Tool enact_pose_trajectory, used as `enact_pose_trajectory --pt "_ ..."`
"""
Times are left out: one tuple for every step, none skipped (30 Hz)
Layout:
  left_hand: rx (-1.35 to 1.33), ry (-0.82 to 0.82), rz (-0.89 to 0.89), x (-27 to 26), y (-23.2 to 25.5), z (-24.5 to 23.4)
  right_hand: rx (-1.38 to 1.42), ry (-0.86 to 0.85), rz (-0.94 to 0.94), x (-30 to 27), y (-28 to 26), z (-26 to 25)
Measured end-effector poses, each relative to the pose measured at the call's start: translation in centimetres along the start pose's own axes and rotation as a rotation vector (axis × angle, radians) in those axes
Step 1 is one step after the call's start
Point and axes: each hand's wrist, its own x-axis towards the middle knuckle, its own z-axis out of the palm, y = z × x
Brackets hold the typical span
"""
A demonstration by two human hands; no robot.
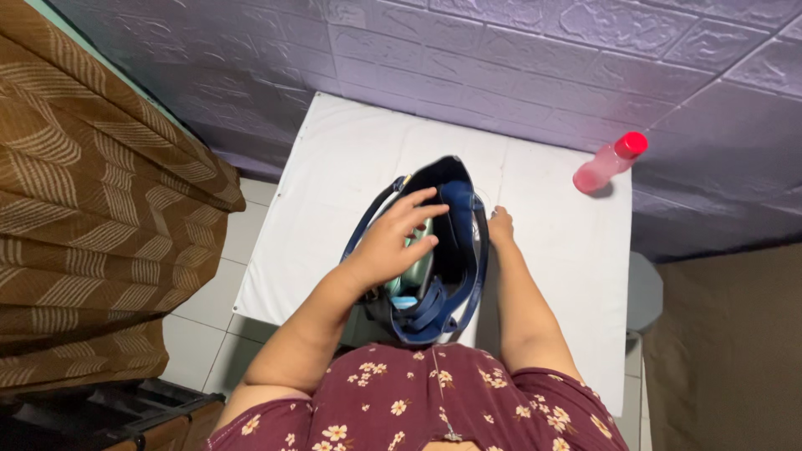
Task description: The person takes items out of a blue handbag on a table and lays them out, removing a pink water bottle, a wallet, a glasses case, a charging cable and adapter, a pack of wipes, a small pouch, a watch and other small items, arranging them on the table next to the empty bag.
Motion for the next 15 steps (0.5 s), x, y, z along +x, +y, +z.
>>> enact_pose_trajectory --pt "0.001 -0.010 -0.001 0.2 -0.1 0.1 -0.058 0.011 -0.021 0.0 -0.5 0.4" --pt "-0.001 -0.022 -0.003 0.4 -0.2 0.1 -0.103 0.019 -0.034 0.1 -0.8 0.7" --pt "0.002 -0.029 -0.008 0.6 -0.3 0.1 -0.120 0.030 -0.047 0.4 -1.3 1.1" --pt "0.003 -0.037 -0.016 0.6 -0.6 0.2 -0.142 0.059 -0.051 0.6 -1.5 1.6" --pt "0.004 -0.046 -0.024 0.7 -0.9 0.3 -0.140 0.011 -0.001 0.9 -1.7 2.1" --pt "0.010 -0.048 -0.028 0.8 -1.1 0.3 -0.140 -0.036 0.049 1.2 -1.7 2.5" --pt "0.015 -0.051 -0.032 0.9 -1.4 0.4 -0.139 -0.083 0.099 1.6 -1.7 2.8" --pt "0.018 -0.057 -0.036 0.8 -1.6 0.4 -0.175 -0.114 0.020 1.7 -1.4 3.0" --pt "0.016 -0.057 -0.028 0.8 -1.8 0.5 -0.210 -0.144 -0.059 1.8 -1.0 3.1" --pt "0.014 -0.057 -0.016 0.8 -2.0 0.6 -0.244 -0.172 -0.139 1.9 -0.5 2.9" --pt "0.012 -0.057 -0.004 0.8 -2.1 0.6 -0.121 -0.245 -0.172 1.9 -0.1 2.6" --pt "0.004 -0.064 -0.004 0.9 -2.2 0.6 0.003 -0.314 -0.207 2.0 0.2 2.1" --pt "-0.004 -0.071 -0.004 1.0 -2.2 0.5 0.127 -0.382 -0.243 1.9 0.5 1.6" --pt "-0.015 -0.078 -0.004 1.1 -2.3 0.6 0.294 -0.439 -0.184 1.7 0.9 1.0" --pt "-0.019 -0.078 -0.019 1.0 -2.4 0.7 0.461 -0.493 -0.122 1.4 1.2 0.4"
